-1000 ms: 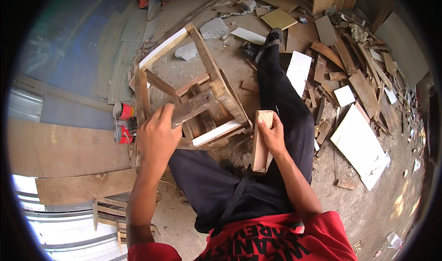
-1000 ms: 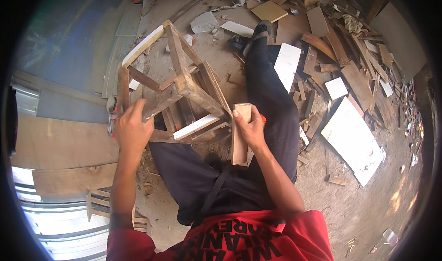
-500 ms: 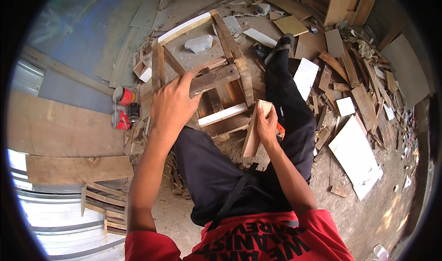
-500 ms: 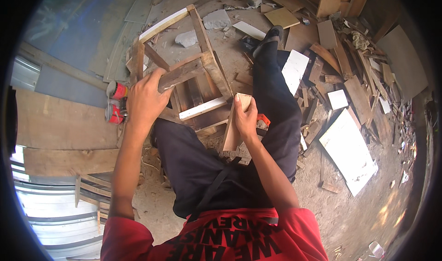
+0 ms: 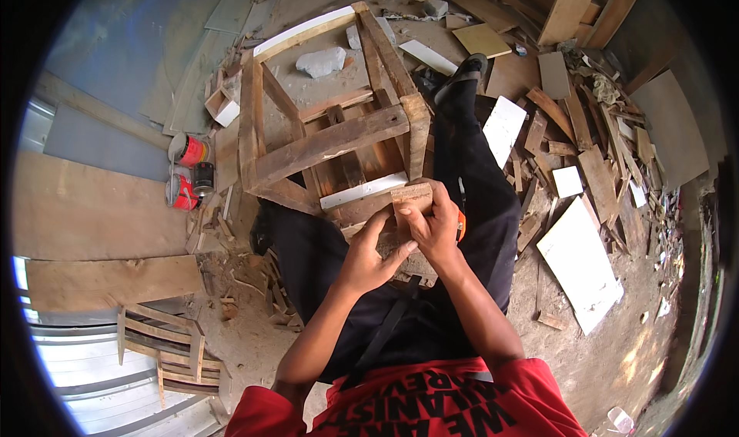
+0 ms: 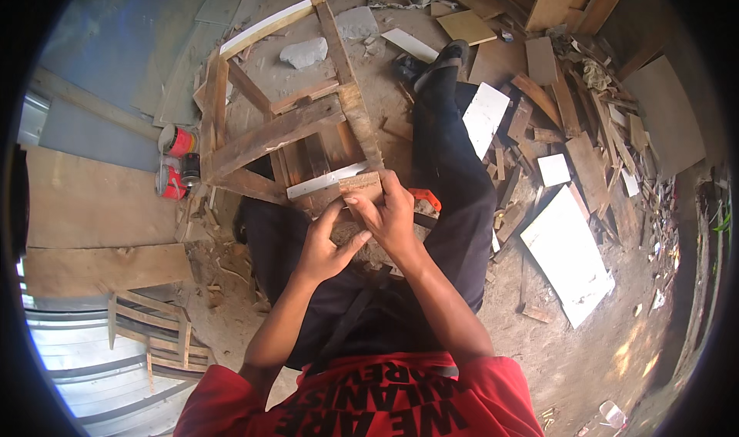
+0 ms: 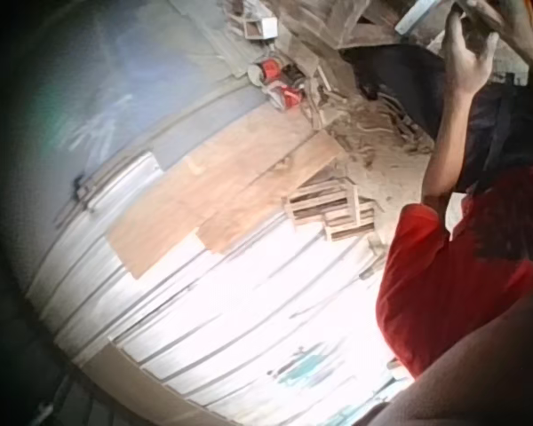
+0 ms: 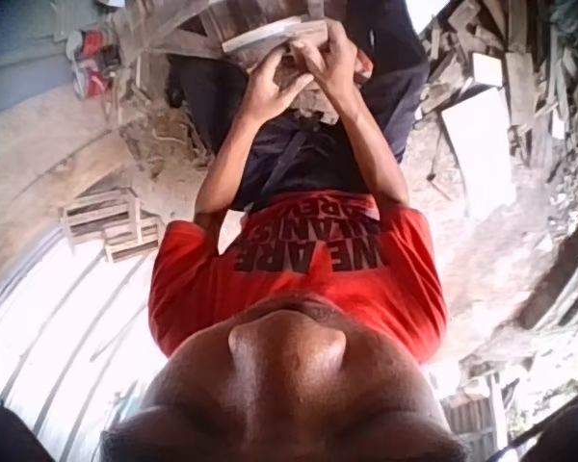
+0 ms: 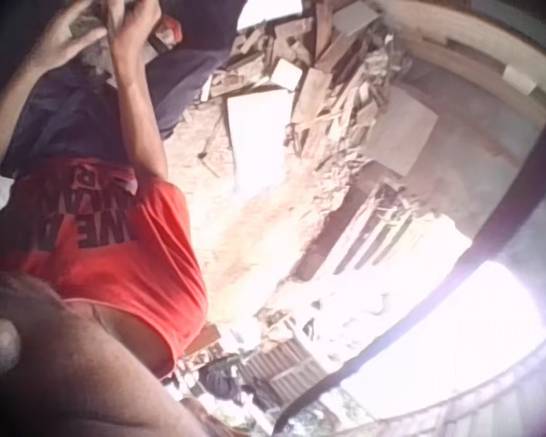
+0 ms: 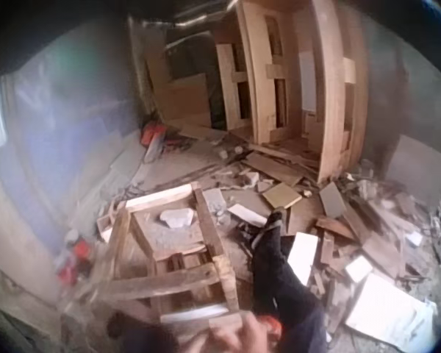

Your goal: The person sits on the floor and uses a hand saw to cut a small piece of wood placed on a wooden block. After cutting, the person picks up a wooden stool frame and fits the cut piece into a gap in the frame.

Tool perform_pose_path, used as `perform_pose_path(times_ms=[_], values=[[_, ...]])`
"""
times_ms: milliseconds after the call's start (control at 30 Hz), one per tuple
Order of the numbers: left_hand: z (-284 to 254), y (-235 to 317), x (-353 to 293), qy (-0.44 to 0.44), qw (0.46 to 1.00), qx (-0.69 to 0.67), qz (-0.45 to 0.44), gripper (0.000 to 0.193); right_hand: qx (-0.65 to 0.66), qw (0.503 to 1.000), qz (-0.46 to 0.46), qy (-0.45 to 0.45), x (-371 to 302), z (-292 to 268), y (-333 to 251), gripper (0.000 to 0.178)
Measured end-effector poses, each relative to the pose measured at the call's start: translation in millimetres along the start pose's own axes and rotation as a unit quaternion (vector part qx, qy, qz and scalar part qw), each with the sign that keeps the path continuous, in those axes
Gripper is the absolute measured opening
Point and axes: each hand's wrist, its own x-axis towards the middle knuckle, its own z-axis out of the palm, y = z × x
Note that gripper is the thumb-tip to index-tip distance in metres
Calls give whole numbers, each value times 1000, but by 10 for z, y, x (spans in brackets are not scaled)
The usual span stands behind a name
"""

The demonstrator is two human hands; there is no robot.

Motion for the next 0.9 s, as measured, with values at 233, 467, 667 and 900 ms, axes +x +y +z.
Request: perform_pose_path(times_ms=[233, 467, 667, 900], values=[[-224, -32, 313, 93, 995, 24, 24, 18, -53, 987, -144, 45, 363, -85, -205, 56], [-334, -45, 501, 129, 987, 80, 53, 19, -12, 994, -71, 81, 456, -259, 31, 32], [-251, -80, 622, 148, 983, 48, 94, 19, -39, 996, -74, 30, 512, -222, -4, 39], [-210, -80, 651, 154, 981, 40, 109, 18, -16, 997, -37, -62, 655, -280, -18, 52]])
